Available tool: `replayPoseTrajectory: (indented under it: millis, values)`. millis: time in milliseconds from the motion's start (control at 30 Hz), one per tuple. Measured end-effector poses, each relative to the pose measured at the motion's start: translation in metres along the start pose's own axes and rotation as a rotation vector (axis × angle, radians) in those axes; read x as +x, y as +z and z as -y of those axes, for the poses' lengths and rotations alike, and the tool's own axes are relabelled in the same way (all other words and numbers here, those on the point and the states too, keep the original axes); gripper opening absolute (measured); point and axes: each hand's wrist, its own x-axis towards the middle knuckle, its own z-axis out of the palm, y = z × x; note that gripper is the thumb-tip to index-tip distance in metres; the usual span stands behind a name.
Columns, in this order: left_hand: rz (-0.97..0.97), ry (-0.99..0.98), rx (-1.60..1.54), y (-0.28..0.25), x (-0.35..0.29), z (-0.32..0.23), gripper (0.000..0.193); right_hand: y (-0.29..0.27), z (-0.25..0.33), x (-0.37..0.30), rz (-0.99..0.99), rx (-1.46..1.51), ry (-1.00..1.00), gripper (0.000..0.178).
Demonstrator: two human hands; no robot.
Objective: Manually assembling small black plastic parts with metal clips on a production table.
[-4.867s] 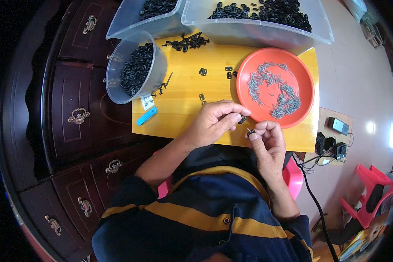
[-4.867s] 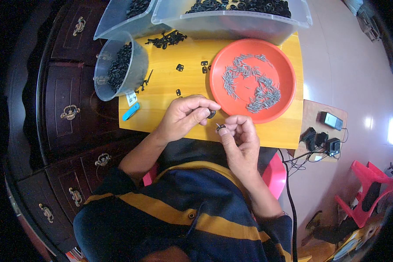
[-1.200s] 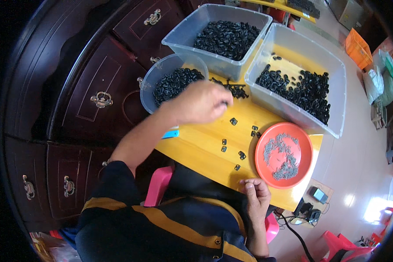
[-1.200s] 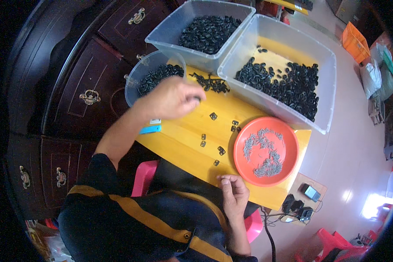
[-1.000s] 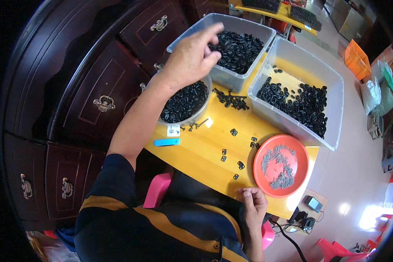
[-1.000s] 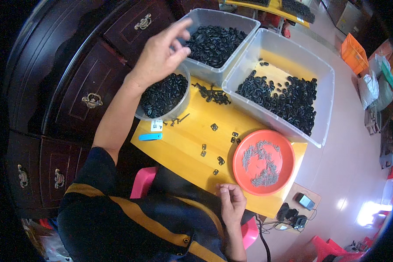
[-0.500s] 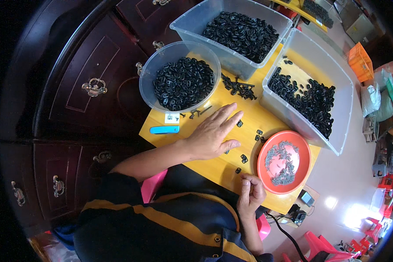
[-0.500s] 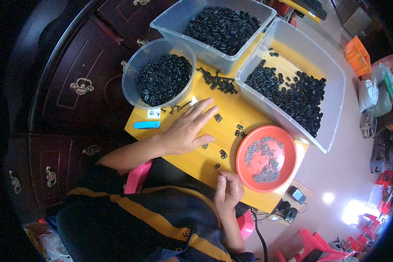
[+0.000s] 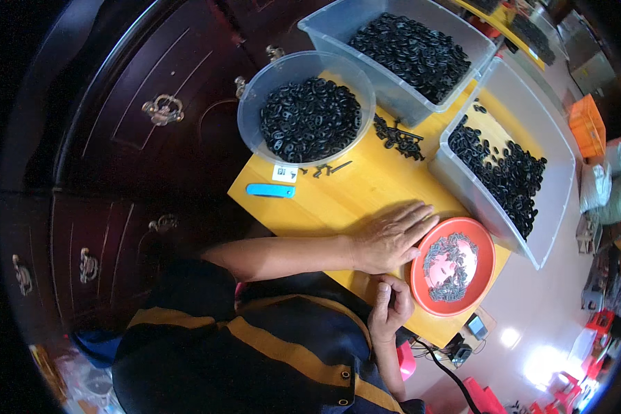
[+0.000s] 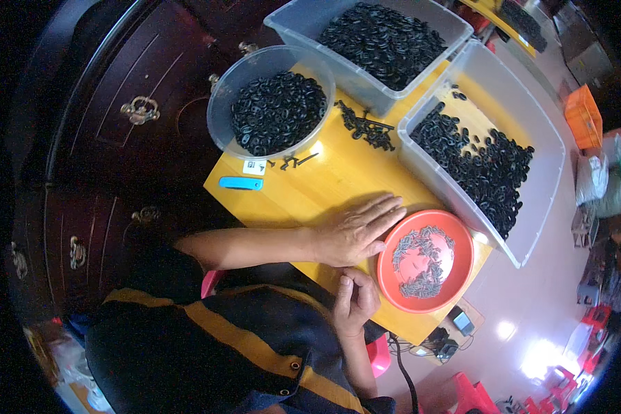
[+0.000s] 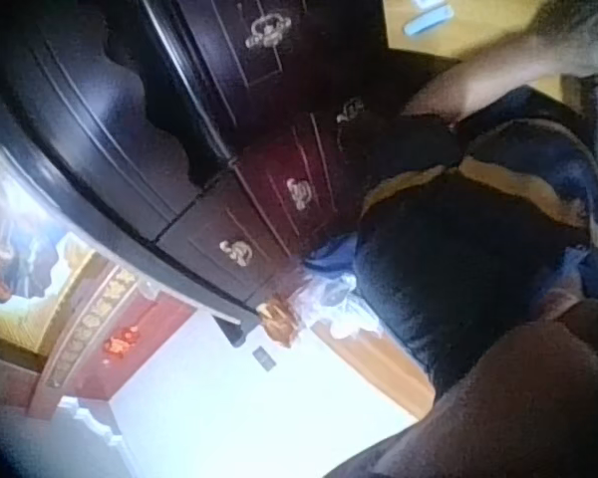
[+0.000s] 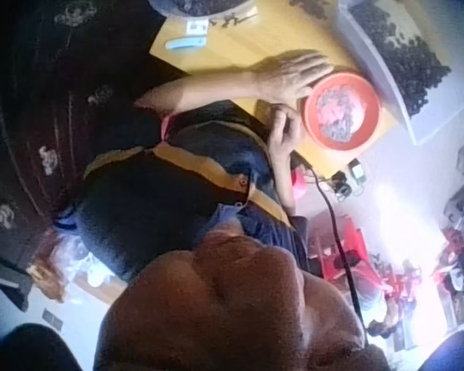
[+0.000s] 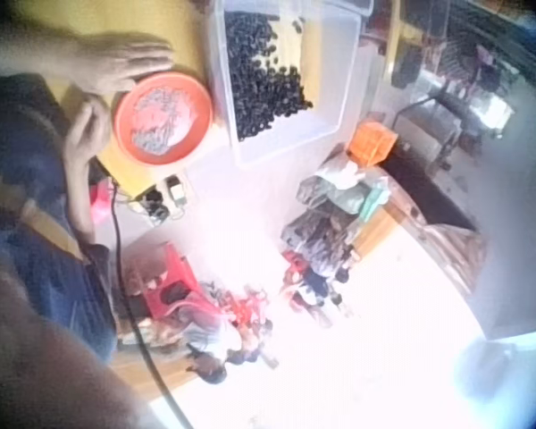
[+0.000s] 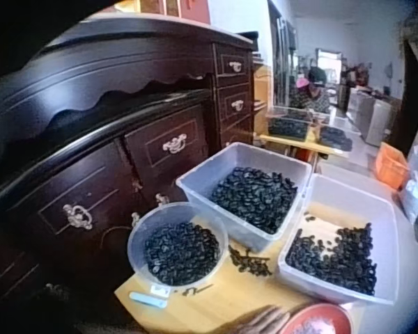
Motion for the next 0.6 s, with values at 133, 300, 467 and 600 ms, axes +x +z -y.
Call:
replayPoseTrajectory:
  millis: [133,300,467,600]
  values:
    - [-0.173,-0.036,-0.214,-0.003,-0.002,-0.001,0.059,-0.004,0.003,0.001,0.041,0.036,-0.002,0.014]
    - [-0.283,-0.239,0.065,-0.053,-0.015,0.027,0.051,-0.001,0.0,0.0,-0.034,0.097,0.052,0.004]
    - [-0.187,-0.346,0.438,-0.074,0.003,0.045,0.06,0.001,0.006,0.005,-0.027,-0.012,-0.028,0.004]
    - [-0.128,-0.422,0.455,-0.072,0.015,0.047,0.058,0.002,0.007,0.004,-0.022,-0.07,-0.018,0.003]
